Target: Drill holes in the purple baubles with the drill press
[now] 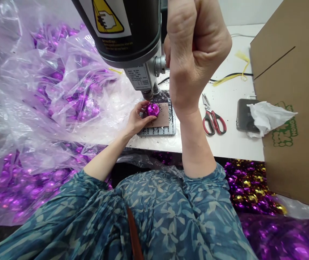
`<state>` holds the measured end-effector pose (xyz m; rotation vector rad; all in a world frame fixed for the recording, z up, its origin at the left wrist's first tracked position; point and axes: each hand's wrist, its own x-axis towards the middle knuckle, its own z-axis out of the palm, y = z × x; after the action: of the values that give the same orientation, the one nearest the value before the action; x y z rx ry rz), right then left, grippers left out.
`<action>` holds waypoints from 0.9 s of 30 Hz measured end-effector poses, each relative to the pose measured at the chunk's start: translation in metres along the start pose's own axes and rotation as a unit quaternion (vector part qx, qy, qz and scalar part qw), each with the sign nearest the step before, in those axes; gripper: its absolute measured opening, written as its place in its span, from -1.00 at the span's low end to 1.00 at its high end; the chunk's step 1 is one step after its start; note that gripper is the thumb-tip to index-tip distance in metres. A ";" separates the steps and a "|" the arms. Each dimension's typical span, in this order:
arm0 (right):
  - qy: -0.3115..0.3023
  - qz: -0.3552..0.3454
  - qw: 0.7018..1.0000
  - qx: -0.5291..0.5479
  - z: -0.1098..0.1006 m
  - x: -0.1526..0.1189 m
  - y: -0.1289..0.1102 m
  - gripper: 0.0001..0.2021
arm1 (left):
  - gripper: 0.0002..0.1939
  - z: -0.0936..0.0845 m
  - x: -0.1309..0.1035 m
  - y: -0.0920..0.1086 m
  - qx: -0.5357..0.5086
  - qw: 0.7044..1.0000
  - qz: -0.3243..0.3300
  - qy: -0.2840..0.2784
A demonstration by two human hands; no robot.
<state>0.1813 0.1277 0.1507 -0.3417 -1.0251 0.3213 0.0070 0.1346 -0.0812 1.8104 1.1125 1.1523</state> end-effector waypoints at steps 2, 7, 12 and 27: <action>-0.003 0.002 1.000 -0.004 0.000 0.000 -0.001 -0.72 | -0.27 0.004 -0.002 -0.002 0.018 0.999 0.029 -0.014; -0.023 -0.025 0.999 -0.021 -0.004 -0.003 0.001 -0.71 | -0.29 0.012 -0.006 -0.007 -0.007 0.997 0.057 -0.042; -0.012 -0.047 0.997 -0.061 -0.006 -0.007 0.002 -0.54 | -0.29 0.014 -0.008 0.001 -0.051 0.999 0.007 -0.018; 0.062 -0.093 0.988 -0.107 -0.015 -0.032 0.025 -0.30 | -0.29 0.013 -0.010 0.010 -0.078 0.996 -0.027 -0.015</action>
<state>0.1759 0.1348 0.1084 -0.4503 -0.9624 0.0197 0.0201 0.1202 -0.0798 1.6630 1.0184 1.1441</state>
